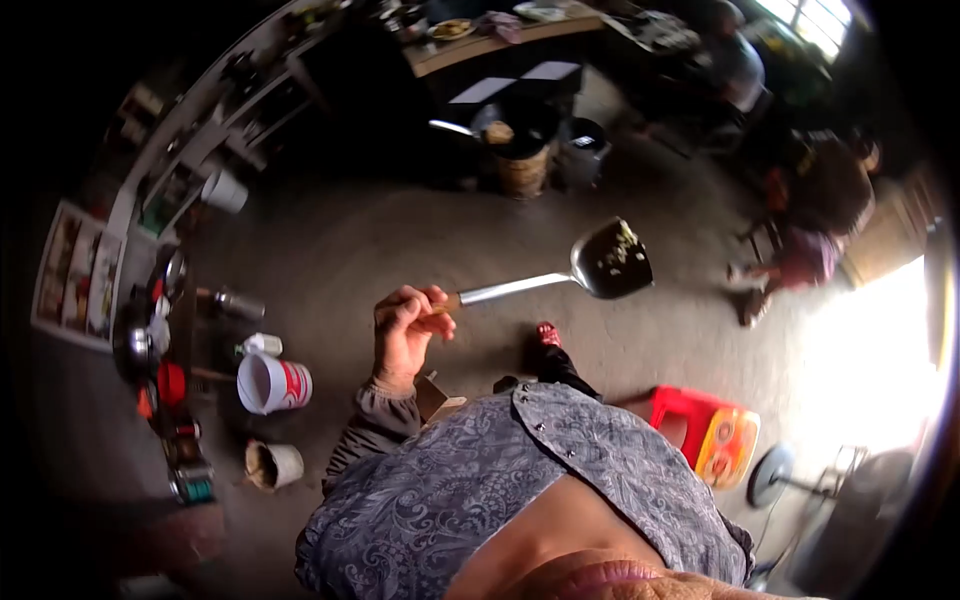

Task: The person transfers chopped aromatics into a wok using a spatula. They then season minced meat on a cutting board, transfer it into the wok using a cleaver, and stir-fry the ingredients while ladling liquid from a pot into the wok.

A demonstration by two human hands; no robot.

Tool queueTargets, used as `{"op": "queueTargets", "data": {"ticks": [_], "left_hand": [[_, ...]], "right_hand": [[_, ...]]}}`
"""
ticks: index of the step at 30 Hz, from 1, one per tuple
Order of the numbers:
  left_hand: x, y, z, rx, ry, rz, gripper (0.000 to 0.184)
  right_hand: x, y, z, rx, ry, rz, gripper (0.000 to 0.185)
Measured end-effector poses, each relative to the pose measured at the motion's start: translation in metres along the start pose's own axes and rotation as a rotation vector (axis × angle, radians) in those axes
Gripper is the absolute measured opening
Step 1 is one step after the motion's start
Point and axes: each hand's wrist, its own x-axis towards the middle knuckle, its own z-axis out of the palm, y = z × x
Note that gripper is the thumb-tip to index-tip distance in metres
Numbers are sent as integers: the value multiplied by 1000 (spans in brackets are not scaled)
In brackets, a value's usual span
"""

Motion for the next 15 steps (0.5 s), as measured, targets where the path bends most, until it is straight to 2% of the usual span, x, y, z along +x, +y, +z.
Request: {"op": "queueTargets", "data": {"ticks": [2, 4, 6, 8, 10, 11, 13, 15], "left_hand": [[9, 4, -9, -12, 72, 127, 22], [29, 16, -21, -40, 231, 177, 19], [47, 20, -40, -93, 383, 205, 18], [62, 36, -49, 15, 456, 276, 18], [71, 38, -54, 35, 585, 327, 18], [82, 42, -67, 31, 631, 343, 19], [101, 52, -97, 11, 690, 389, 20], [133, 70, -132, 2, 732, 397, 19]], "right_hand": [[52, -27, -26, -68, 2, -20, 21], [120, -87, -55, -146, -16, -83, 21], [200, -168, -67, -223, -61, -177, 22], [280, -262, -60, -257, -126, -303, 22], [361, -346, -28, -236, -226, -445, 23], [361, -403, -12, -301, -283, -555, 21], [349, -498, 38, -205, -314, -496, 17], [342, -573, 98, -174, -299, -473, 23]]}}
